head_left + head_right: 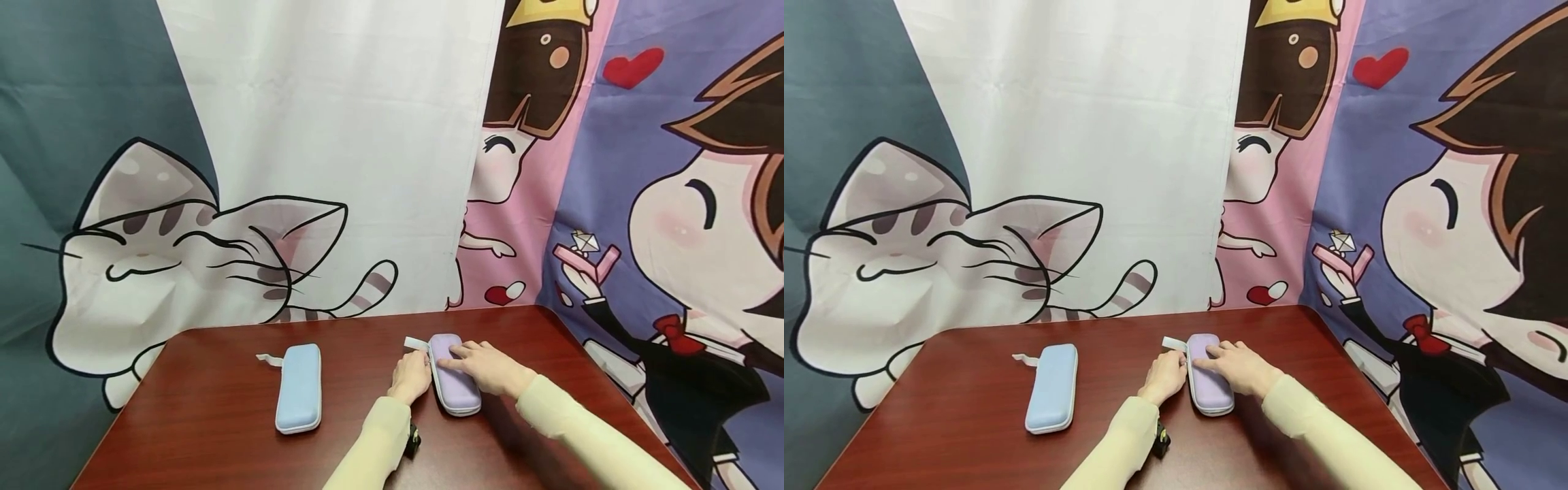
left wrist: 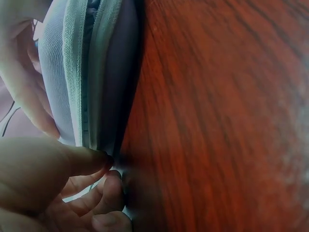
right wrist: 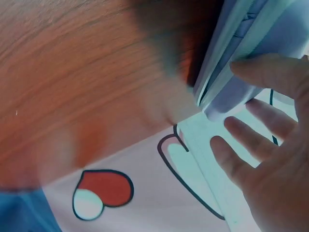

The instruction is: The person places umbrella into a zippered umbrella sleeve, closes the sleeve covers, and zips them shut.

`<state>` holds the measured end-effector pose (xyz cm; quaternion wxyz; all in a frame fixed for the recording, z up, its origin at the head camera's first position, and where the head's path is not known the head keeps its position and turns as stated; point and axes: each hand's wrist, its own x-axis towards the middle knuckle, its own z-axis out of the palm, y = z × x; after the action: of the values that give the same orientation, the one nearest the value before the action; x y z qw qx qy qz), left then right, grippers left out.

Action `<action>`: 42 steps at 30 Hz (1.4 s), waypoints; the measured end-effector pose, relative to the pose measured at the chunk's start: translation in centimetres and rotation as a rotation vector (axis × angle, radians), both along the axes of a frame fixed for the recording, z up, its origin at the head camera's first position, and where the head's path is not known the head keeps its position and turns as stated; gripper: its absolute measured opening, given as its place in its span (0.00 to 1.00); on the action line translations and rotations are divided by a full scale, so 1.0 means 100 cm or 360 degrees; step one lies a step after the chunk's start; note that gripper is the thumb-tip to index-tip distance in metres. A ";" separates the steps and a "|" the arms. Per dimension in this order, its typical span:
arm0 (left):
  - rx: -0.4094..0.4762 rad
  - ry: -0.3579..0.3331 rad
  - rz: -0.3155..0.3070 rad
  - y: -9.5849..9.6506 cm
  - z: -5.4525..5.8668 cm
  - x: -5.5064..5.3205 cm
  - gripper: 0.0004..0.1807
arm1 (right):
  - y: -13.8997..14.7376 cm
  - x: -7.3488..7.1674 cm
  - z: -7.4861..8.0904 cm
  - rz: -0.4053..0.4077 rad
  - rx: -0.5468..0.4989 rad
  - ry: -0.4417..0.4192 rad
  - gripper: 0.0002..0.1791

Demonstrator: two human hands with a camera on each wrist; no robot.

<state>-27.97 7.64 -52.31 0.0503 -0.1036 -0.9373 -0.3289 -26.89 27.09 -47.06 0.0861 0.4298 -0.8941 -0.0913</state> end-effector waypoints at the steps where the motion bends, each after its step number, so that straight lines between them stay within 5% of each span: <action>1: -0.0002 0.0003 0.0001 0.000 0.000 0.000 0.15 | 0.000 -0.001 0.000 0.0007 0.0028 0.0018 0.41; 7: -0.0007 -0.0009 -0.0008 -0.002 -0.002 0.002 0.14 | 0.001 -0.001 0.001 0.0026 0.0156 0.0127 0.43; 14: -0.0045 -0.0028 -0.0042 -0.006 0.001 0.004 0.12 | 0.006 -0.003 -0.005 0.0118 0.0119 0.0200 0.48; 28: -0.0054 -0.0024 -0.0176 -0.018 0.000 0.020 0.09 | 0.001 0.001 -0.005 -0.0053 -0.0001 -0.0150 0.52; 42: -0.0033 -0.0087 -0.0265 -0.052 0.005 0.036 0.06 | -0.013 0.003 -0.013 -0.0156 -0.0182 -0.0021 0.46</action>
<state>-24.35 2.46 -51.76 -0.0038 -0.1726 -0.9299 -0.3248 -26.58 25.82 -48.33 0.1000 0.3804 -0.9185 -0.0412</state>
